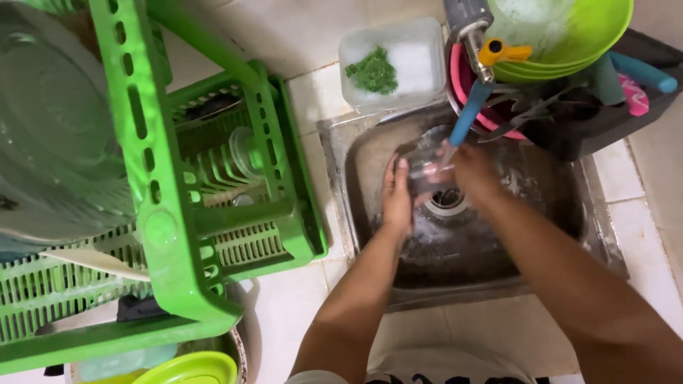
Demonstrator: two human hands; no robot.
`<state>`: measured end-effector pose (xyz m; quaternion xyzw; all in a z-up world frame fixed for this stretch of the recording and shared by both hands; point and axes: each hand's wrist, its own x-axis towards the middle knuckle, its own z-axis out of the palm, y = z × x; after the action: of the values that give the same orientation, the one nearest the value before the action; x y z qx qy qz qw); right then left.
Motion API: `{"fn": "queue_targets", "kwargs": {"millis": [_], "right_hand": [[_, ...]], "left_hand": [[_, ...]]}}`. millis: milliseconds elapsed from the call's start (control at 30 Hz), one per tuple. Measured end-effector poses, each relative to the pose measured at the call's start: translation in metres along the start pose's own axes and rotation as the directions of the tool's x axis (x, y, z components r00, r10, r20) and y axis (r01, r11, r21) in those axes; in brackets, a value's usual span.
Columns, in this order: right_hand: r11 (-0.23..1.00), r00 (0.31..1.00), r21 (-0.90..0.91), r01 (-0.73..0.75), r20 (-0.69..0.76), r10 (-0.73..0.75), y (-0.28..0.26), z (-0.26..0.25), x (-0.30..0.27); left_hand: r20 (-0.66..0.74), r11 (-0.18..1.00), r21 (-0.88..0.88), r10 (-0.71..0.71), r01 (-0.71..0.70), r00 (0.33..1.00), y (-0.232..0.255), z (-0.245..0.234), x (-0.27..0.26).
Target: Washing various dishes, bowls, and utensils in a kitchen sink.
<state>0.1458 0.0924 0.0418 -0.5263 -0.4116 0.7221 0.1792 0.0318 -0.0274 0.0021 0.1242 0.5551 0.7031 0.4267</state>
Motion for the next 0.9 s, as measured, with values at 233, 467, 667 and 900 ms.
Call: {"fn": "queue_targets", "kwargs": {"millis": [233, 467, 667, 900], "right_hand": [[0.53, 0.832, -0.645, 0.55, 0.375, -0.409, -0.024, 0.012, -0.062], [-0.432, 0.351, -0.38, 0.818, 0.925, -0.148, -0.041, -0.001, -0.017], [0.72, 0.751, -0.541, 0.434, 0.659, 0.042, -0.031, 0.035, -0.031], [0.979, 0.837, 0.142, 0.146, 0.51, -0.199, 0.006, 0.021, -0.029]], "left_hand": [[0.209, 0.637, -0.464, -0.597, 0.616, 0.775, 0.047, 0.002, 0.028], [0.174, 0.597, -0.409, -0.691, 0.69, 0.702, 0.032, 0.006, 0.04], [0.19, 0.684, -0.417, -0.578, 0.598, 0.794, 0.025, -0.001, 0.044], [0.243, 0.668, -0.368, -0.602, 0.647, 0.76, -0.012, -0.024, 0.059]]}}
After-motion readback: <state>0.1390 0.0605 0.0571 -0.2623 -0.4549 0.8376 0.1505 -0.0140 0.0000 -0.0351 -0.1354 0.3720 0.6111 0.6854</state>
